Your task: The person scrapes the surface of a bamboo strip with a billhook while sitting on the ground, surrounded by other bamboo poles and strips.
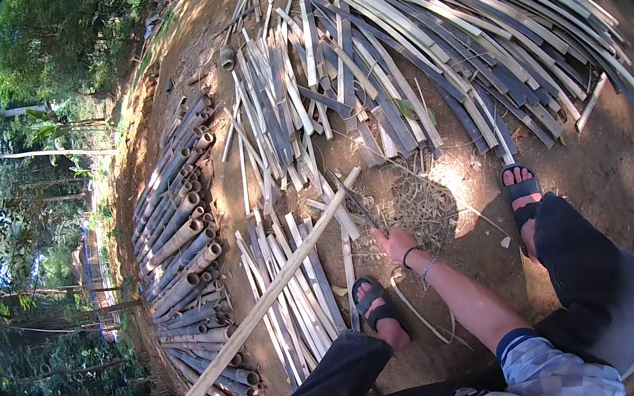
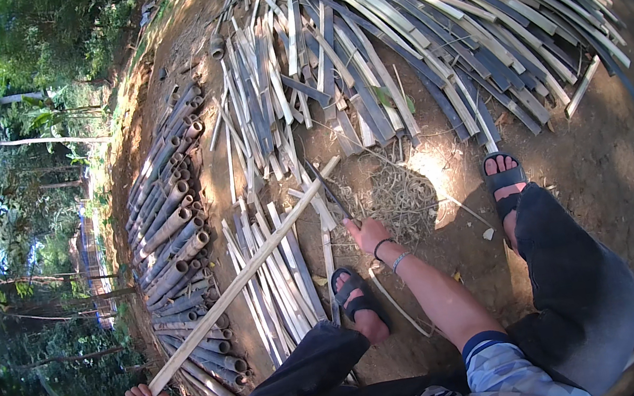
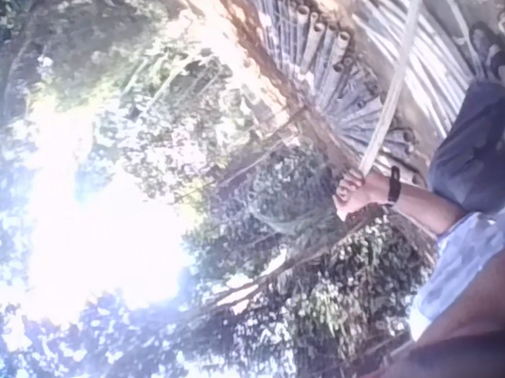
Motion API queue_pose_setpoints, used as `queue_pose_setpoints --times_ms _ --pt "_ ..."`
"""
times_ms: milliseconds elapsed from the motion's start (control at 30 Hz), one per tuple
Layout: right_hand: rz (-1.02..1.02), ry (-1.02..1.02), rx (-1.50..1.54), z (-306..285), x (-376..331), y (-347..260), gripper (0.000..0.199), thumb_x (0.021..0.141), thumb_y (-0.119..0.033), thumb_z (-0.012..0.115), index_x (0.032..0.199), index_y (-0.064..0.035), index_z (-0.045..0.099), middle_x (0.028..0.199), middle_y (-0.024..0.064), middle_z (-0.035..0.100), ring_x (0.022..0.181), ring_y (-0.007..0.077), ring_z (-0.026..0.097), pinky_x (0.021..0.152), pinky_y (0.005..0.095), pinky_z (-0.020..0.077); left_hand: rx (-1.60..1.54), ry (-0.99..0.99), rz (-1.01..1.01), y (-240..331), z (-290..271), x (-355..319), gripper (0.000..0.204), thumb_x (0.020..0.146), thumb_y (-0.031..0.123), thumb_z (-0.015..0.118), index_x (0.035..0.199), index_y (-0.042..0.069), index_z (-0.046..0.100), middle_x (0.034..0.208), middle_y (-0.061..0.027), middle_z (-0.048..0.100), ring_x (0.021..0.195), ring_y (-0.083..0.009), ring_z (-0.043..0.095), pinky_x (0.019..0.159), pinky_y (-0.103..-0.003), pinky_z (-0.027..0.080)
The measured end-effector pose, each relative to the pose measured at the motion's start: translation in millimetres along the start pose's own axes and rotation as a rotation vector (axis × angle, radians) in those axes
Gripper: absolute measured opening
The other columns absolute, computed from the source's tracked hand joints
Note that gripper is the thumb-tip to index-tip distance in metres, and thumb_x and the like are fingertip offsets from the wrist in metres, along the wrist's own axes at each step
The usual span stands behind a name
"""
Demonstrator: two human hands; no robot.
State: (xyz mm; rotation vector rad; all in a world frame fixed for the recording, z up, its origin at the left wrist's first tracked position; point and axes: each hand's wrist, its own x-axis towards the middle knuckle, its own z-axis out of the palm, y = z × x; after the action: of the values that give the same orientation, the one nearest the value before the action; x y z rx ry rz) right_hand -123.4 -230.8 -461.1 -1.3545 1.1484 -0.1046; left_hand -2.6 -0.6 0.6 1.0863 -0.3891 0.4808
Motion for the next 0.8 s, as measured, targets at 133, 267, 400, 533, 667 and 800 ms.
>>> queue_pose_setpoints --times_ms 133,267,400,533,667,800 --pt "-0.088 -0.052 0.04 8.9 -8.1 15.1 0.076 0.085 -0.063 0.043 0.089 0.0105 0.063 0.093 0.0335 0.061 0.095 0.0441 0.06 0.083 0.0474 0.0469 -0.042 -0.049 -0.03 1.2 -5.9 5.7 0.037 0.091 0.024 0.038 0.056 0.013 0.034 0.043 0.0018 0.028 0.031 -0.0083 0.022 0.031 -0.022 0.019" --pt "0.05 -0.034 0.042 -3.9 -4.1 4.8 0.073 0.086 -0.062 0.044 0.092 0.0087 0.063 0.094 0.0319 0.061 0.095 0.0432 0.059 0.083 0.0467 0.0466 -0.016 -0.054 -0.028 -4.6 -5.2 5.8 0.037 0.091 0.024 0.038 0.055 0.013 0.034 0.042 0.0017 0.029 0.031 -0.0083 0.023 0.03 -0.022 0.02" --pt "-0.088 -0.033 -0.009 2.8 -15.7 2.2 0.073 0.085 -0.061 0.046 0.084 0.0099 0.063 0.085 0.0329 0.061 0.089 0.0434 0.061 0.08 0.0477 0.0466 0.0 0.015 -0.026 0.5 -2.7 3.7 0.037 0.091 0.025 0.038 0.056 0.014 0.034 0.043 0.0022 0.027 0.031 -0.0082 0.023 0.031 -0.022 0.02" --pt "0.015 0.017 0.098 0.9 -6.7 15.6 0.07 0.086 -0.059 0.047 0.081 0.0087 0.063 0.08 0.0319 0.061 0.084 0.044 0.062 0.075 0.0485 0.0475 0.028 -0.034 -0.088 5.8 1.1 -0.4 0.038 0.092 0.026 0.038 0.056 0.013 0.033 0.043 0.002 0.027 0.031 -0.0082 0.023 0.031 -0.022 0.021" --pt "-0.056 -0.013 0.024 -0.9 -27.4 20.6 0.064 0.086 -0.057 0.048 0.087 0.0046 0.065 0.081 0.0278 0.063 0.085 0.044 0.061 0.076 0.048 0.0477 0.044 -0.155 -0.148 39.1 -23.3 10.6 0.047 0.088 0.042 0.04 0.052 0.012 0.041 0.042 -0.0002 0.034 0.032 -0.0117 0.03 0.033 -0.025 0.026" --pt "-0.128 -0.034 0.016 23.5 -33.0 30.9 0.062 0.087 -0.055 0.048 0.085 0.0041 0.065 0.081 0.0276 0.063 0.084 0.0437 0.061 0.076 0.0473 0.0473 0.049 -0.025 -0.156 34.8 -8.9 4.1 0.043 0.081 0.039 0.044 0.046 0.015 0.043 0.039 0.0003 0.035 0.03 -0.0127 0.029 0.032 -0.026 0.025"
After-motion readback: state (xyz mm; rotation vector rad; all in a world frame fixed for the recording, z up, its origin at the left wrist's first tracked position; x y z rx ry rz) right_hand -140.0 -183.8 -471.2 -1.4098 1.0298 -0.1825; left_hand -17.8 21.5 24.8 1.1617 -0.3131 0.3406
